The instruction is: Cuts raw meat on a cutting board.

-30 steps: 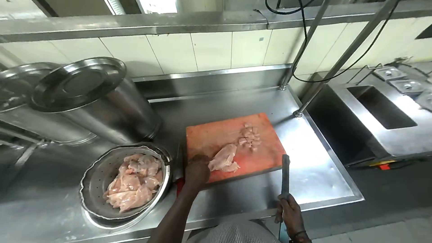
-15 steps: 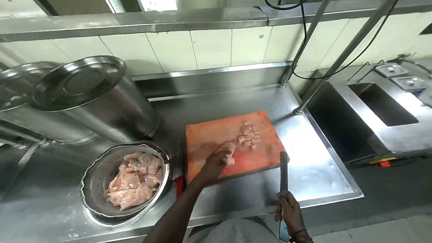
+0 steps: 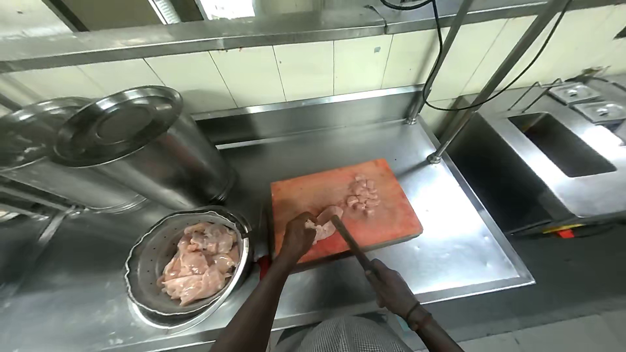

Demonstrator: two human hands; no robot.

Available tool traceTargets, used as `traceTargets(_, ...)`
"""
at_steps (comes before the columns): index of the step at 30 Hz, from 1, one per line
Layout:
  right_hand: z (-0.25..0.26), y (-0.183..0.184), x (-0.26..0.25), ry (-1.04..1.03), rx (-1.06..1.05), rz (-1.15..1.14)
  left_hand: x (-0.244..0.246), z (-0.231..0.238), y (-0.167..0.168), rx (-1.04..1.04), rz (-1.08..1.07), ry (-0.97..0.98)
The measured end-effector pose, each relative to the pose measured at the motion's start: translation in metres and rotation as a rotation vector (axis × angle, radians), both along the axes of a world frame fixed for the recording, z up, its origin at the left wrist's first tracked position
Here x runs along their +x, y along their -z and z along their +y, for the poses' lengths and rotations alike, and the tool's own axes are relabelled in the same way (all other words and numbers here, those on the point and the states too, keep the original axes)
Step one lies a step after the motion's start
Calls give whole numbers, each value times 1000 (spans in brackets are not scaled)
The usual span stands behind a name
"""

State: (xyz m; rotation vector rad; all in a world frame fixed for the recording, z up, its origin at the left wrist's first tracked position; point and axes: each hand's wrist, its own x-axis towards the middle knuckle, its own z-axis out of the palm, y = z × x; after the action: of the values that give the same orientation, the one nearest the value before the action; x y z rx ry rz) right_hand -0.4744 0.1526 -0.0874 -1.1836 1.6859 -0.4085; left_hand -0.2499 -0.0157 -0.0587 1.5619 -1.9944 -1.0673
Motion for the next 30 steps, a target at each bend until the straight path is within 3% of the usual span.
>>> traceTargets(10, -61, 9, 37, -160, -47, 167, -13, -4, -19, -79, -92, 225)
traceTargets(15, -111, 1, 64, -179, -12, 100, -11, -8, -24, -35, -72, 200)
traceTargets(18, -98, 5, 49, -224, 53, -19, 2, -16, -15, -5, 31, 98)
traceTargets(21, -54, 18, 10, -267, 176, -196, 18, -19, 0, 40, 208, -83)
traceTargets(24, -13, 21, -20, -365, 313, -235, 35, -11, -1, 60, 349, -263)
traceTargets(30, -11, 7, -22, -125, 146, -293, 59, 14, -30, 137, 378, -342)
